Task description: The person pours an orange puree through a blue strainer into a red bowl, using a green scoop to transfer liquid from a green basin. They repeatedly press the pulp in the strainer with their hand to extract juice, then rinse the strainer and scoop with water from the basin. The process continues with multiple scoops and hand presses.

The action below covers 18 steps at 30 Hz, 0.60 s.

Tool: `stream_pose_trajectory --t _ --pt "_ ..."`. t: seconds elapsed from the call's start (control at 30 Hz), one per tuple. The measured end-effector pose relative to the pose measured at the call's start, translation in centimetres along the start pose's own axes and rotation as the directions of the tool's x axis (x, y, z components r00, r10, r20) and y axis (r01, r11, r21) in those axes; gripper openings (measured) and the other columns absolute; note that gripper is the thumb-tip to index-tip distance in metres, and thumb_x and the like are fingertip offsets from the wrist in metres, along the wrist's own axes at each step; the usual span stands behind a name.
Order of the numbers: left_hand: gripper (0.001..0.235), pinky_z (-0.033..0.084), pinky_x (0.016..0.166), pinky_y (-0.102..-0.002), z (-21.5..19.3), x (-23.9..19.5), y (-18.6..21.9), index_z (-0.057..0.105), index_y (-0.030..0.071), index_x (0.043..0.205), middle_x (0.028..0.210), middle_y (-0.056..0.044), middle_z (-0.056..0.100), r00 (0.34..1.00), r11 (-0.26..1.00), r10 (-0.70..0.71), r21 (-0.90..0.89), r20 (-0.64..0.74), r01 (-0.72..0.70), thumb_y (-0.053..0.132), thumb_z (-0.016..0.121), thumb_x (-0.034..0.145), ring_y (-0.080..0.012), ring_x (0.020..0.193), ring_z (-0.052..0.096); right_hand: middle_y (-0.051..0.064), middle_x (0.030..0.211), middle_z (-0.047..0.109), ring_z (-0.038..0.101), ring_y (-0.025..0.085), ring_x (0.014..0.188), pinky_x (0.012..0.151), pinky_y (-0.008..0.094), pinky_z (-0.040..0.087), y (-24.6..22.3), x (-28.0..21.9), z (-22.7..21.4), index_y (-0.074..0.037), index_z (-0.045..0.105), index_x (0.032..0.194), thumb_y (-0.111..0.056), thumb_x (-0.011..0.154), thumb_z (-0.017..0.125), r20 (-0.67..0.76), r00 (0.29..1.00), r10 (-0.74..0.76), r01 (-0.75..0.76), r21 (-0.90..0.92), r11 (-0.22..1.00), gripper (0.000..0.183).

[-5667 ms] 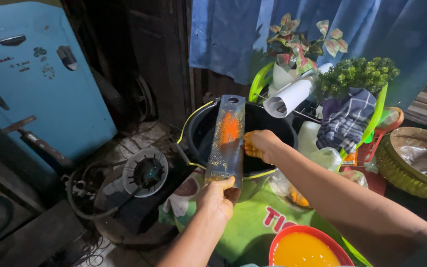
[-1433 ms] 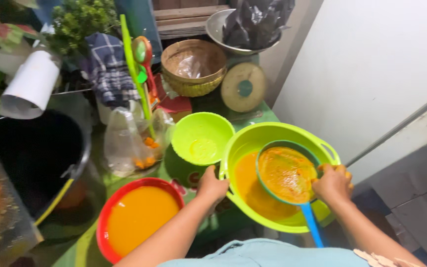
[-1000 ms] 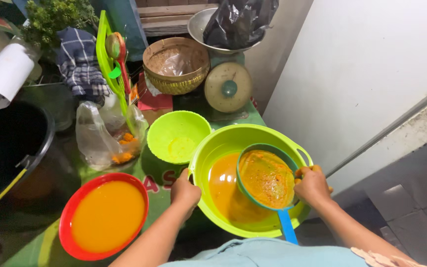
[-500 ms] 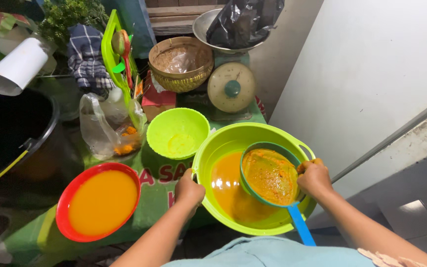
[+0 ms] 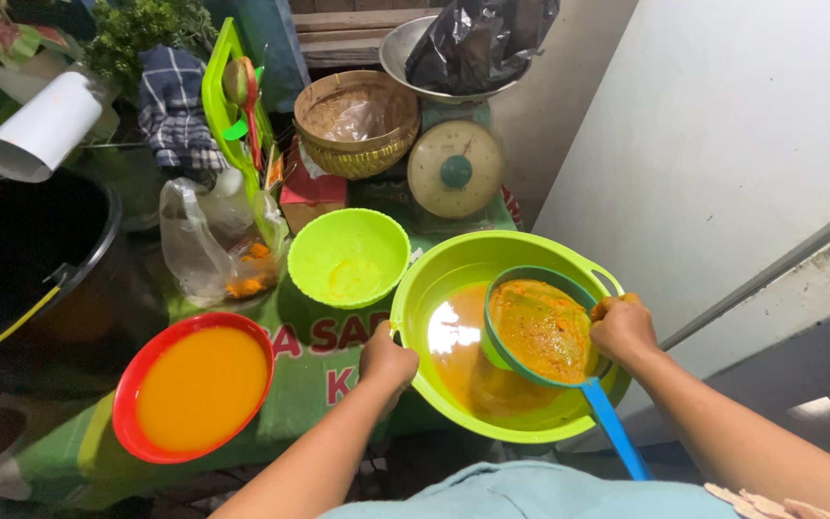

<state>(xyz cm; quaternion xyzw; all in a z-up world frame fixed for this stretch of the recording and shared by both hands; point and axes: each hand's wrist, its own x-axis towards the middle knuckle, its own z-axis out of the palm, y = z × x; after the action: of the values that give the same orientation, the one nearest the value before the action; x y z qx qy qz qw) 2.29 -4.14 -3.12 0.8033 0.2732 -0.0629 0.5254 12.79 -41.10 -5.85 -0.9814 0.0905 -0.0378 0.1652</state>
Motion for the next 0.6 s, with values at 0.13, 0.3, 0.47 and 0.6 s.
stream_pose_trajectory --t 0.13,0.3,0.47,0.6 --pt "0.055 0.056 0.082 -0.042 0.6 4.9 -2.7 0.063 -0.004 0.121 0.11 -0.022 0.072 0.972 0.995 0.056 -0.065 -0.229 -0.072 0.02 0.081 0.075 -0.0318 0.097 0.071 0.018 0.127 0.062 0.063 0.039 0.116 0.101 0.045 0.051 -0.7 -0.7 -0.6 -0.016 0.08 0.102 -0.013 0.081 0.068 -0.011 1.0 -0.006 0.006 -0.02 1.0 0.024" --pt "0.051 0.062 0.076 -0.057 -1.7 13.8 -4.2 0.054 -0.013 0.128 0.098 -0.025 0.068 0.859 0.745 -0.501 -0.559 -0.108 0.364 0.013 0.072 0.088 -0.0373 0.079 0.07 0.011 0.129 0.062 0.056 0.035 0.123 0.099 0.058 0.044 -3.2 -2.3 -2.7 -0.021 0.079 0.098 -0.022 0.079 0.074 -0.022 0.999 0.042 -0.044 -0.11 0.993 0.02" --pt "0.045 0.052 0.081 -0.062 -2.8 20.0 -5.4 0.048 0.009 0.14 0.131 -0.021 0.056 0.828 0.557 -0.556 -0.71 0.068 0.431 0.012 0.059 0.097 -0.045 0.101 0.062 0.009 0.122 0.066 0.059 0.033 0.118 0.099 0.057 0.044 -5.6 -4.7 -5.3 -0.021 0.08 0.095 -0.023 0.076 0.076 -0.146 0.984 -0.102 0.089 -0.094 0.992 0.019" --pt "0.04 0.056 0.084 -0.065 -2.2 23.0 -6.2 0.052 0.014 0.142 0.141 -0.017 0.055 0.821 0.527 -0.569 -0.74 0.057 0.417 0.013 0.052 0.101 -0.0404 0.111 0.061 0.012 0.12 0.068 0.066 0.034 0.11 0.097 0.049 0.051 -6.7 -6.2 -6.3 -0.017 0.073 0.111 -0.028 0.08 0.077 -0.029 0.997 -0.076 0.074 -0.087 0.993 0.033"
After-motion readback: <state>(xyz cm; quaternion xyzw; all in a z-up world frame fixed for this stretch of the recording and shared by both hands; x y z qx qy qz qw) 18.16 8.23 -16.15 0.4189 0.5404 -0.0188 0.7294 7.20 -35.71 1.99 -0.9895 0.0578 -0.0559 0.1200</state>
